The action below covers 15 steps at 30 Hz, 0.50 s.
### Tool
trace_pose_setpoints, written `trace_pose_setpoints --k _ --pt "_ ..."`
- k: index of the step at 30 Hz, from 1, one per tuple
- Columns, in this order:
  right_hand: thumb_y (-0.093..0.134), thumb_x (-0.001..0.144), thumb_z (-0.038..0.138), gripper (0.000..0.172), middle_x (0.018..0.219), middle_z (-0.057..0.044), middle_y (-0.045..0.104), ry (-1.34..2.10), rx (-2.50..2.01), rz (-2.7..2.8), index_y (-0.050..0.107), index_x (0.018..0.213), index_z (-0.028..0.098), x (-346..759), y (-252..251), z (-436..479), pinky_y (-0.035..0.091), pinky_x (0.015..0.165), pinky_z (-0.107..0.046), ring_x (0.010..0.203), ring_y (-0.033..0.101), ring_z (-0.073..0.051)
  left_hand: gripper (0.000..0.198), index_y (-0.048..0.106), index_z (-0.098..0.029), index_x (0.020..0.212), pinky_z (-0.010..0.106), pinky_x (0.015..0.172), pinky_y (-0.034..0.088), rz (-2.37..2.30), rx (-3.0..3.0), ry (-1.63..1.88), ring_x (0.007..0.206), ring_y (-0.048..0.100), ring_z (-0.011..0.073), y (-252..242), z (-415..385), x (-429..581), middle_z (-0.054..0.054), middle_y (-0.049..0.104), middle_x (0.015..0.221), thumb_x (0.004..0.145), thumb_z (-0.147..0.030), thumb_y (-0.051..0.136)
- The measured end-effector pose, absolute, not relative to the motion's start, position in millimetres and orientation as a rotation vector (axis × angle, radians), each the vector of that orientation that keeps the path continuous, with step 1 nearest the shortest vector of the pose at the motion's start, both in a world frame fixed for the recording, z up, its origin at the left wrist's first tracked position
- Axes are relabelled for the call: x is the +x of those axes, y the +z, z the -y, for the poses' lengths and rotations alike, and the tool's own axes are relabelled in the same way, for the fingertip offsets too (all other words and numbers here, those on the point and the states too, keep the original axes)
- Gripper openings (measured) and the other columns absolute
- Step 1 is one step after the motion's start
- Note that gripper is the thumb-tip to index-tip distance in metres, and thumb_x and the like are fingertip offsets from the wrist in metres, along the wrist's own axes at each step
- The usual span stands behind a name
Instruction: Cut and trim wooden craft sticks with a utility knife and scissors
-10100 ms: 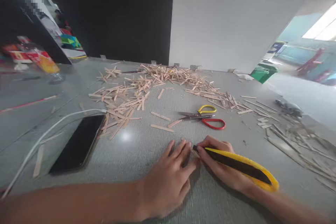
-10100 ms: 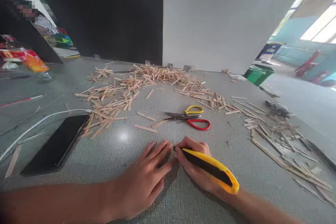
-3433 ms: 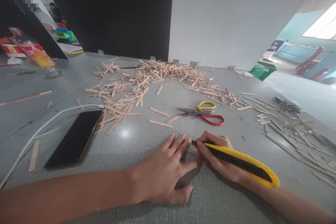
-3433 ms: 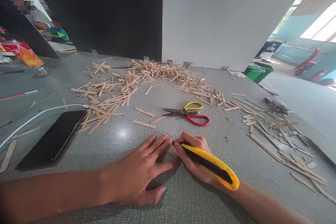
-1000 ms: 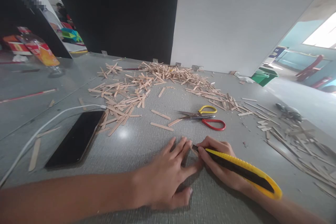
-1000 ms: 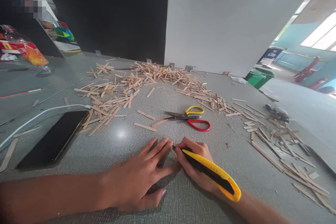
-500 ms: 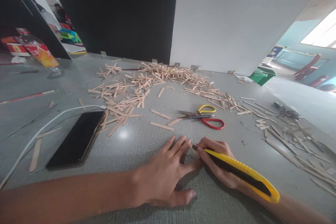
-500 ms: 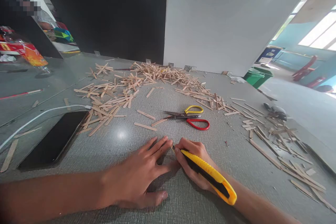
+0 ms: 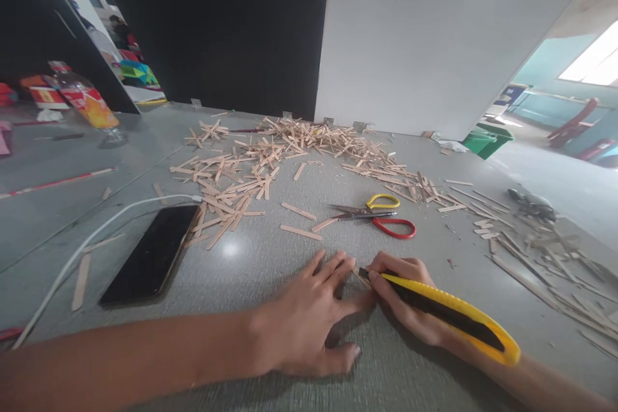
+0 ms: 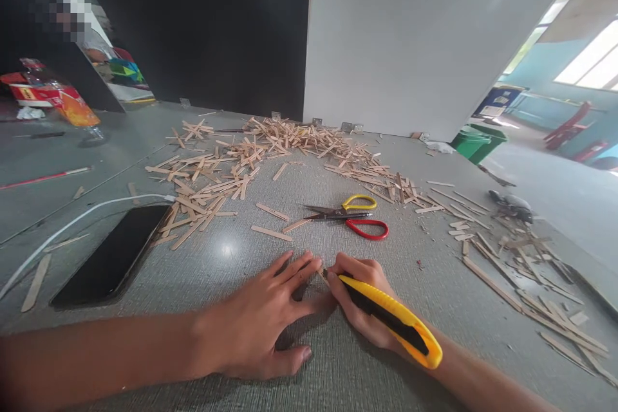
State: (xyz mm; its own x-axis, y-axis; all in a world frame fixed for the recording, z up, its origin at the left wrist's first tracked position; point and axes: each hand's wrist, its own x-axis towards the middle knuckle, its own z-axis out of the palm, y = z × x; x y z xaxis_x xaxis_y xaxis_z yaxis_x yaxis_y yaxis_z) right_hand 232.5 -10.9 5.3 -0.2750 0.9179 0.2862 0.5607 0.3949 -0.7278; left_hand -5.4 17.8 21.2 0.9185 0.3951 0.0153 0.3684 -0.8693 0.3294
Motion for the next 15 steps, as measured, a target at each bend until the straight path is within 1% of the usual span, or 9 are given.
trace_pose_setpoints --k 2,4,10,15 --pt "0.049 0.108 0.038 0.038 0.057 0.006 0.046 0.675 -1.266 1.951 0.047 0.073 0.024 233.0 6.4 12.0 0.036 0.053 -0.027 0.05 0.044 -0.012 0.074 0.03 -0.031 0.167 0.069 0.122 0.029 -0.56 2.764 0.124 0.159 0.025 0.0456 21.8 -17.4 -5.7 0.02 0.032 0.171 0.102 -0.058 0.052" --pt "0.05 0.108 0.037 0.037 0.057 0.006 0.049 0.699 -1.261 1.952 0.048 0.074 0.024 233.7 6.7 12.8 0.036 0.053 -0.027 0.05 0.046 -0.012 0.071 0.033 -0.031 0.166 0.07 0.121 0.029 -0.555 2.782 0.123 0.158 0.026 0.0461 22.5 -17.0 -5.3 0.02 0.033 0.17 0.102 -0.058 0.051" --pt "0.05 0.108 0.039 0.037 0.055 0.006 0.051 0.653 -1.283 1.962 0.052 0.074 0.024 233.5 6.7 13.7 0.038 0.053 -0.028 0.048 0.047 -0.012 0.07 0.038 -0.027 0.163 0.074 0.118 0.031 -0.547 2.824 0.115 0.156 0.029 0.0486 24.4 -16.1 -2.4 0.024 0.038 0.167 0.102 -0.059 0.05" --pt "0.049 0.107 0.04 0.038 0.054 0.005 0.052 0.6 -1.293 1.969 0.052 0.072 0.024 231.9 8.3 13.2 0.039 0.053 -0.028 0.047 0.048 -0.012 0.073 0.036 -0.025 0.164 0.075 0.118 0.029 -0.551 2.828 0.137 0.156 0.029 0.0491 23.7 -15.8 -2.7 0.023 0.037 0.168 0.102 -0.059 0.051"
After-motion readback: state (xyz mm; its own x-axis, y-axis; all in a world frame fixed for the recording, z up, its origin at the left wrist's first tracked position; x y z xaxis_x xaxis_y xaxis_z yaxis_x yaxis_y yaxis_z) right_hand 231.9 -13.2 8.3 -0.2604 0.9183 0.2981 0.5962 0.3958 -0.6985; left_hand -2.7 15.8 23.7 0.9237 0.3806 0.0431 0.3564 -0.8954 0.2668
